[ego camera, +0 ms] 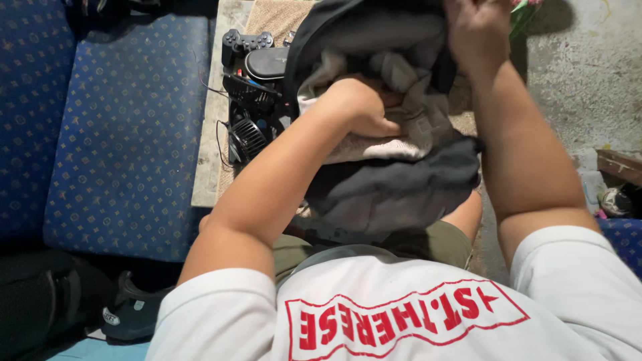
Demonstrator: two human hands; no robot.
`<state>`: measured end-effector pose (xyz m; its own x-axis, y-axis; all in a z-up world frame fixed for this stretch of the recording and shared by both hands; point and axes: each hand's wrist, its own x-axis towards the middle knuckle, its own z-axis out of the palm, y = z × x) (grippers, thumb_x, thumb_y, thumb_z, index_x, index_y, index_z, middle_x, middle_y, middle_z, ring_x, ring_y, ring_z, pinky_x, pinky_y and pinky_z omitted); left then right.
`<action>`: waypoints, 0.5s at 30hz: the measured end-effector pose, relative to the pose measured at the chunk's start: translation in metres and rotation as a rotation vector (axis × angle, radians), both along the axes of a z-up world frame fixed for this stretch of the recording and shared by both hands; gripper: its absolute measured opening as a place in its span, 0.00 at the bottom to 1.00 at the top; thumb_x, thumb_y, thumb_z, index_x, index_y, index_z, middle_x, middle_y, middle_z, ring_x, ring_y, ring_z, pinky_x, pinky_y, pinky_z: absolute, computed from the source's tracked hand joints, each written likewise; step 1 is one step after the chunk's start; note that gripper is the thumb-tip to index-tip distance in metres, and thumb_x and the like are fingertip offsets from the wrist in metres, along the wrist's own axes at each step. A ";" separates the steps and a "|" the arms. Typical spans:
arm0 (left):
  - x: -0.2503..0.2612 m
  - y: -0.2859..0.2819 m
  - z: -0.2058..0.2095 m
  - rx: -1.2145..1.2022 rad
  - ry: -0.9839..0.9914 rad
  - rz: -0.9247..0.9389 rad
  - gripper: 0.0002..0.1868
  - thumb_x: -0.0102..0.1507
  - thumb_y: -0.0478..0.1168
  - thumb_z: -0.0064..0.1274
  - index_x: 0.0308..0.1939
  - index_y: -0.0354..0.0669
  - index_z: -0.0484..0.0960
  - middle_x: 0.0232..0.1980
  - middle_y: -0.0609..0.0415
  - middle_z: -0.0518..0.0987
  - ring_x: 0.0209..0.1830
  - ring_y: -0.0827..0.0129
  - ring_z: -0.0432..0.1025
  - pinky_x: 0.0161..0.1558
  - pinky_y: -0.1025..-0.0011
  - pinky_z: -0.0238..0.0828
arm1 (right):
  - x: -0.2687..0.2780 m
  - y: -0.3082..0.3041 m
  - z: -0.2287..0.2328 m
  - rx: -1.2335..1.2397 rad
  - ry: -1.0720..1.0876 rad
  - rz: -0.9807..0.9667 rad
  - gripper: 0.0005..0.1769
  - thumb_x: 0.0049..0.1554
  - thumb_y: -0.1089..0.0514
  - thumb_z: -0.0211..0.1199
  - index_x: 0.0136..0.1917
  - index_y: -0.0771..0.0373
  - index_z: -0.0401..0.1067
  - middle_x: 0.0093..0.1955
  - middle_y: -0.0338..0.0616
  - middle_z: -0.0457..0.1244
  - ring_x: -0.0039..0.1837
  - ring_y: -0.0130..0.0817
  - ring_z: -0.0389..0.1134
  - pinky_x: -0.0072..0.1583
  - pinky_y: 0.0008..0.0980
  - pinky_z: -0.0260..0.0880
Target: The person packs a black backpack with folded clothes, a yellow pouch, and a small dual-fan device. They arrange the items inside, then zip the bag closed.
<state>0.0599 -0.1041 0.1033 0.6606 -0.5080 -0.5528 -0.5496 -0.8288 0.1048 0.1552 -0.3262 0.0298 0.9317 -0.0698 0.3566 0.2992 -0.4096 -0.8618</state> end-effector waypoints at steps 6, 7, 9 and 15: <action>0.007 -0.012 -0.032 -0.223 -0.240 -0.076 0.45 0.53 0.78 0.46 0.67 0.61 0.74 0.70 0.45 0.69 0.69 0.47 0.62 0.68 0.54 0.52 | -0.065 0.021 0.046 -0.200 -0.529 0.287 0.20 0.75 0.53 0.63 0.45 0.70 0.69 0.38 0.45 0.56 0.42 0.36 0.58 0.48 0.35 0.56; -0.005 -0.006 -0.043 -0.360 -0.389 -0.053 0.43 0.53 0.77 0.48 0.65 0.61 0.76 0.68 0.43 0.71 0.68 0.44 0.63 0.67 0.53 0.53 | -0.066 0.024 0.052 -0.202 -0.590 0.324 0.21 0.76 0.53 0.62 0.46 0.70 0.69 0.39 0.45 0.56 0.44 0.36 0.58 0.49 0.35 0.58; -0.014 0.005 -0.060 -0.550 -0.543 -0.020 0.39 0.54 0.73 0.51 0.61 0.58 0.79 0.66 0.42 0.74 0.66 0.42 0.65 0.65 0.51 0.55 | -0.069 0.024 0.055 -0.222 -0.663 0.367 0.21 0.78 0.52 0.62 0.46 0.69 0.69 0.39 0.45 0.57 0.45 0.37 0.59 0.50 0.36 0.58; -0.037 0.033 -0.069 -0.910 -0.437 0.311 0.23 0.63 0.56 0.54 0.58 0.52 0.80 0.64 0.47 0.76 0.64 0.47 0.70 0.63 0.54 0.66 | -0.065 0.010 0.051 -0.228 -0.308 0.310 0.16 0.74 0.54 0.65 0.47 0.67 0.70 0.36 0.43 0.60 0.37 0.27 0.58 0.41 0.30 0.54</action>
